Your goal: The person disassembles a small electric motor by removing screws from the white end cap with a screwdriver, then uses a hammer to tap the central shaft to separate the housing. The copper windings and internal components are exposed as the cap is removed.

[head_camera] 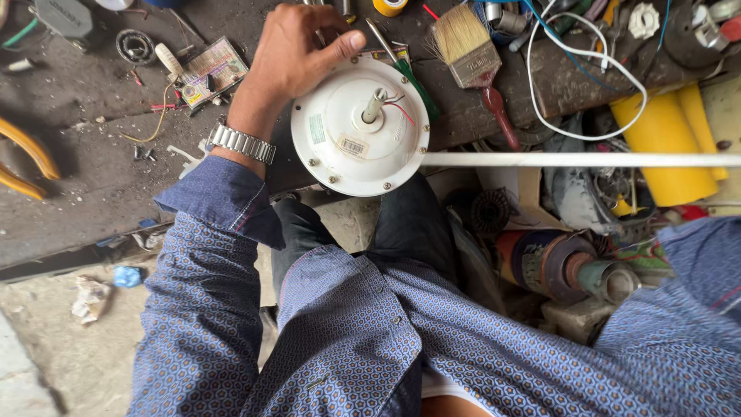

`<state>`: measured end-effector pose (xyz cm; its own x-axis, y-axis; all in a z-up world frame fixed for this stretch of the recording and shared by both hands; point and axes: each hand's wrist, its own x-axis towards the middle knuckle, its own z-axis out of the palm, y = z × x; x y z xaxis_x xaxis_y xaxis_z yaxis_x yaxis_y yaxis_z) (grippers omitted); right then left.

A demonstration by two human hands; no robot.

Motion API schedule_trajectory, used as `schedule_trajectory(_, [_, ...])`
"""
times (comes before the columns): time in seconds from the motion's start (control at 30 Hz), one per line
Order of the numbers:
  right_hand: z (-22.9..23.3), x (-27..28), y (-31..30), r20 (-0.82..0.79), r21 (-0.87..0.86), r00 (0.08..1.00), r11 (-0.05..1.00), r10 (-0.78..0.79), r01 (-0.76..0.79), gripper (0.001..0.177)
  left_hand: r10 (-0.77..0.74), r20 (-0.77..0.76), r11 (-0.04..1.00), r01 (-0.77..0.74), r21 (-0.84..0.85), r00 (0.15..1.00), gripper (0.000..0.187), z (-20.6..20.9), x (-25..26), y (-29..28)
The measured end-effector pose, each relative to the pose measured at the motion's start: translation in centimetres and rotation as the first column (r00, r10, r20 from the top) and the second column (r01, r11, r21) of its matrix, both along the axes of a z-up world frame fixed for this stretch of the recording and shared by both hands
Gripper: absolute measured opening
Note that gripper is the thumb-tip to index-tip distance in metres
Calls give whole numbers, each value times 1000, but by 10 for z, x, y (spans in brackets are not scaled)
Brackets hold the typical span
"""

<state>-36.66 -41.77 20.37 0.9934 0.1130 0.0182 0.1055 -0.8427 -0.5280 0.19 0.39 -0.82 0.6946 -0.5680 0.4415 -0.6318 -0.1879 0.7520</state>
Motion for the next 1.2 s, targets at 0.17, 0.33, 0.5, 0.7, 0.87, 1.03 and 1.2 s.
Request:
schedule_trajectory(0.17, [-26, -28, -1, 36, 413, 989, 903, -146, 118, 34, 74, 66, 997, -73, -20, 995, 54, 9, 1, 4])
schedule_trajectory(0.33, [-157, -67, 38, -296, 929, 856, 82, -425, 362, 34, 166, 158, 982, -149, -116, 973, 36, 21, -14, 11])
schedule_trajectory(0.5, [-257, -81, 99, -392, 916, 865, -221, -313, 334, 39, 483, 301, 875, -453, -167, 822, 14, 35, -77, 29])
schedule_trajectory(0.7, [-300, -53, 86, -443, 823, 868, 283, -226, 493, 53, 79, 322, 991, -108, 74, 944, 39, 51, -188, 15])
schedule_trajectory(0.87, [-354, -44, 89, -265, 805, 946, 497, -189, 324, 40, 67, 374, 955, -169, 245, 925, 28, 49, -208, 4])
schedule_trajectory(1.03, [-397, -57, 126, -277, 792, 948, 521, -158, 318, 32, 98, 361, 967, -175, 185, 927, 20, 43, -210, 10])
schedule_trajectory(1.2, [-408, -69, 126, -215, 789, 965, 557, -147, 261, 31, 70, 327, 973, -138, 188, 942, 21, 39, -210, 22])
